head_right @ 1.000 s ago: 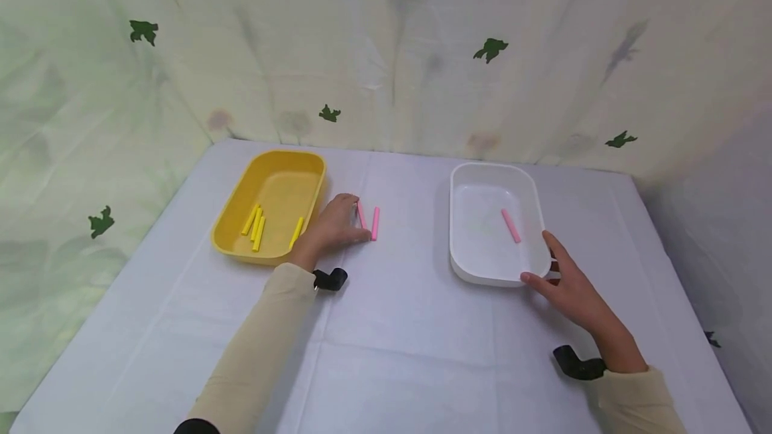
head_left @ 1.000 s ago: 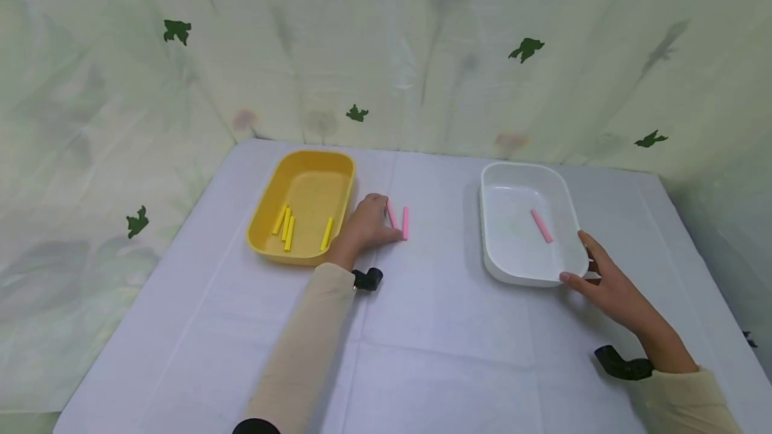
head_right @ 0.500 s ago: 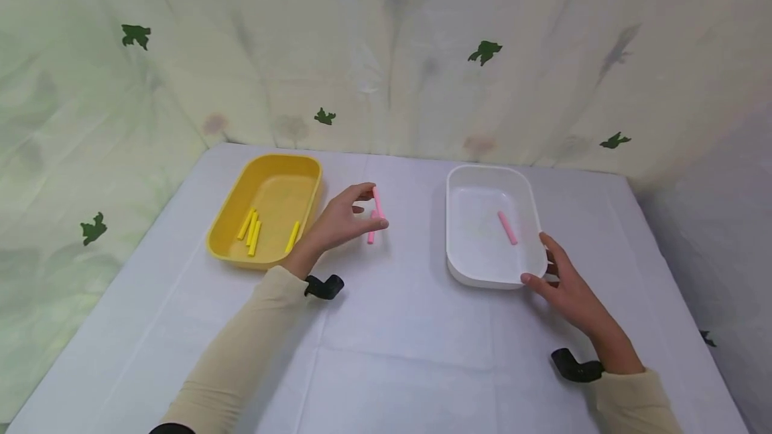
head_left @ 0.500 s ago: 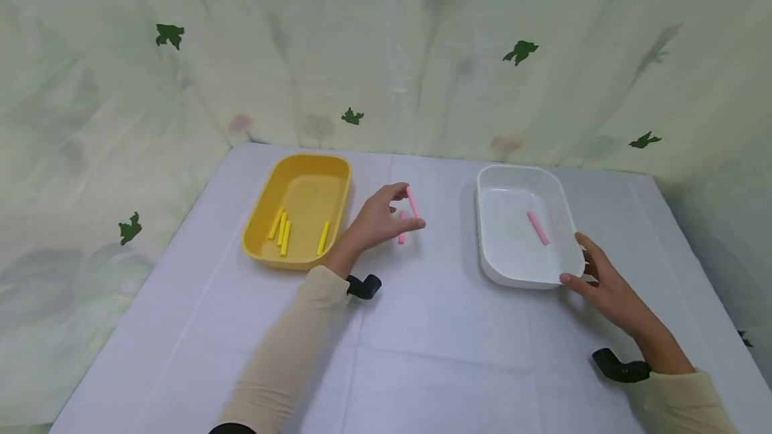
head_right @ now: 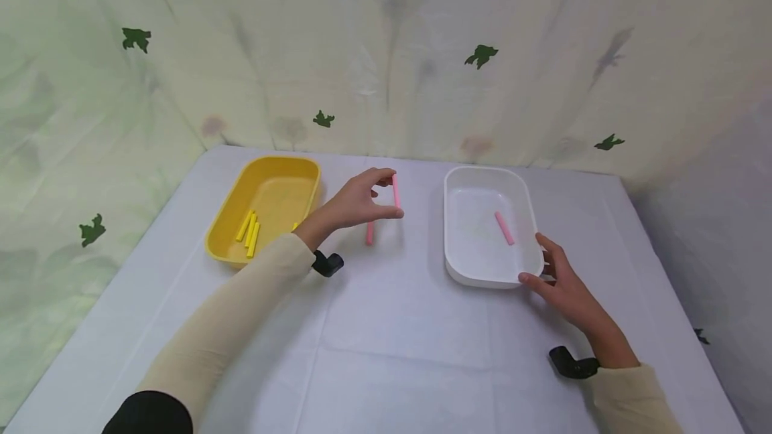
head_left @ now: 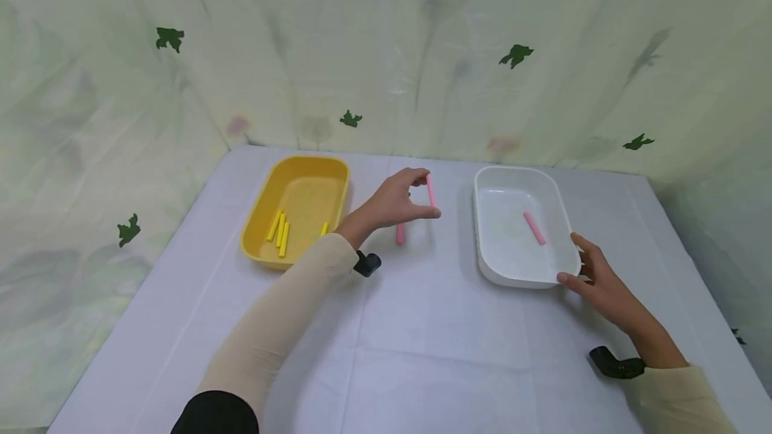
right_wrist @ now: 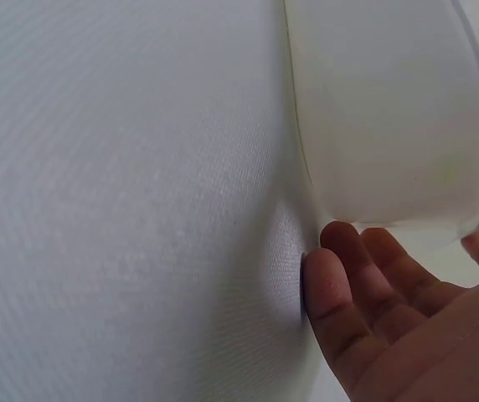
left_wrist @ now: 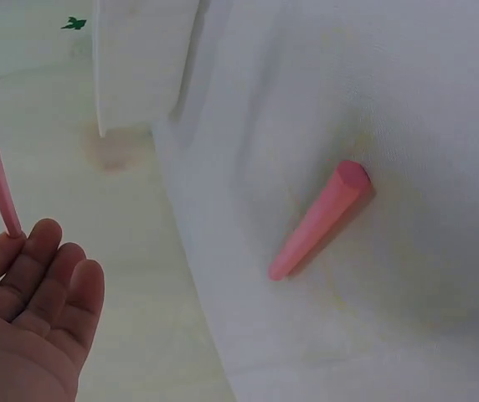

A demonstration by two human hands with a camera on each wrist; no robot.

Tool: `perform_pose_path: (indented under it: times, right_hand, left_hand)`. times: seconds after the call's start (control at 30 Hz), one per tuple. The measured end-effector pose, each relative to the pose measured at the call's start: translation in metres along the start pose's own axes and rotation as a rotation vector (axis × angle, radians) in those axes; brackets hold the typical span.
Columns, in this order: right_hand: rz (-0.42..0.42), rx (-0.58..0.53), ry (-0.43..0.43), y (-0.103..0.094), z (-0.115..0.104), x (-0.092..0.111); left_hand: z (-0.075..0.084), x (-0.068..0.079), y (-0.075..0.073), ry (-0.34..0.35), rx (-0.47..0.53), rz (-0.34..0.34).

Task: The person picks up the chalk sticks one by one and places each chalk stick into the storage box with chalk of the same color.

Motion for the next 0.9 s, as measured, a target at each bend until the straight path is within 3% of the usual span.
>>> perform_pose_path:
  times: [0.23, 0.5, 0.7, 0.9]
  right_hand:
    - [-0.020, -0.031, -0.003, 0.001, 0.002, -0.002]
    - [-0.023, -0.043, 0.006, 0.001, 0.002, -0.001]
    - [-0.039, -0.054, 0.018, 0.000, 0.002, -0.002]
    - [-0.028, -0.049, 0.001, 0.001, 0.002, -0.002]
  left_hand:
    - [0.005, -0.026, 0.023, 0.016, 0.042, -0.011]
    - [0.038, -0.050, 0.048, 0.158, 0.031, -0.025]
    - [0.044, -0.054, 0.065, 0.156, 0.021, -0.070]
    - [0.040, -0.054, 0.067, 0.166, -0.062, -0.084]
Point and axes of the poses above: each hand's wrist, its own x-axis away from the middle knuckle, its own y-axis out of the palm, z = x × y, the point moved 2 cm from there along -x, towards the middle knuckle, and after that the axes turned 14 degrees about y, right-handed, at the moved point
